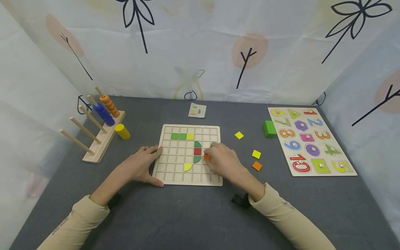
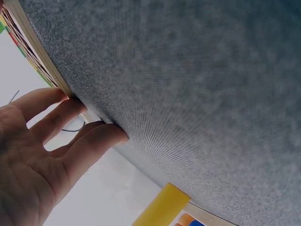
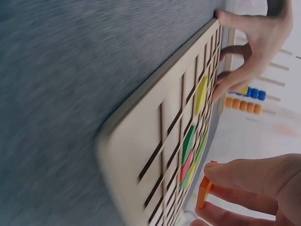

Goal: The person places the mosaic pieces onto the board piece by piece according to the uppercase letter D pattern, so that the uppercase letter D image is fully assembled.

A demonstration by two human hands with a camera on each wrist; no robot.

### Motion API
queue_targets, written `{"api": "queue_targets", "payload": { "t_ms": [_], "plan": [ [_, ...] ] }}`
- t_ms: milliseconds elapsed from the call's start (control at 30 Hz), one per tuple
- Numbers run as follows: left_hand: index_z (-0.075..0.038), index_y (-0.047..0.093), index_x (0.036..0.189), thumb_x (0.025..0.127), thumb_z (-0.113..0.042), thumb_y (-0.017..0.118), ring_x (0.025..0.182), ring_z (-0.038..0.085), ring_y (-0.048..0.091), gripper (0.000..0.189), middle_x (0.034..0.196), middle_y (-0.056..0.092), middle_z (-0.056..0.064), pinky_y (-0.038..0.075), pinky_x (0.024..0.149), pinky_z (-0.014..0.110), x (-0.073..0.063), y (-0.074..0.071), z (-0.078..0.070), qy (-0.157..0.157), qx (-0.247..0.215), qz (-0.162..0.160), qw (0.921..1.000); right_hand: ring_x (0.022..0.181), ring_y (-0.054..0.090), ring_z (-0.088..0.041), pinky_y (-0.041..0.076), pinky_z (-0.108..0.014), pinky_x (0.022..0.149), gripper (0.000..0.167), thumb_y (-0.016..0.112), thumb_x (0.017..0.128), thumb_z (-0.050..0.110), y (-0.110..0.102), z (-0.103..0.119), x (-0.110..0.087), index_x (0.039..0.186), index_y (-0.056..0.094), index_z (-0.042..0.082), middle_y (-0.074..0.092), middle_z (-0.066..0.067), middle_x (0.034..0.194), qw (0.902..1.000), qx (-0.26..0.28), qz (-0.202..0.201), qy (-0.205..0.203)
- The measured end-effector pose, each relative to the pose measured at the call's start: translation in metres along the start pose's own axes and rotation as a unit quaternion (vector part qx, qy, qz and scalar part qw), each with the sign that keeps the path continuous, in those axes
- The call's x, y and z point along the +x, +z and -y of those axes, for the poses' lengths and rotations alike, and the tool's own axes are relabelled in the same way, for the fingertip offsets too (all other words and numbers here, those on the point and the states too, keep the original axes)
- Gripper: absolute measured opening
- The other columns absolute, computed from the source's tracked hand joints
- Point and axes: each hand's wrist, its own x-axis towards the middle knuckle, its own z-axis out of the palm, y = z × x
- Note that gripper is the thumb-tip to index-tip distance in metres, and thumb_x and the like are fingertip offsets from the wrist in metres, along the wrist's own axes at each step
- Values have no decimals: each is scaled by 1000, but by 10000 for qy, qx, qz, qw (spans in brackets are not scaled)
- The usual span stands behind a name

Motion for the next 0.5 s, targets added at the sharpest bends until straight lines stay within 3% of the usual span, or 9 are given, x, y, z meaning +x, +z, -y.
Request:
{"api": "queue_targets", "payload": {
  "t_ms": [267,500],
  "plan": [
    [-1,39,156,62,-76,84,140,51,45,129,159,42,25,50,102,66,-1,0,1,76,10,-74,9999,76,60,-20,52,-31,58,10,74,90,5,11,24,13,98,79,8,69,-6,89,9985,206,-30,-501],
    [0,39,156,62,-76,83,140,53,45,128,159,42,25,50,101,67,-1,2,4,198,-48,-134,9997,75,58,-15,45,-25,53,10,73,90,7,21,41,21,97,79,12,67,-3,86,9973,168,263,-666]
  ]
}}
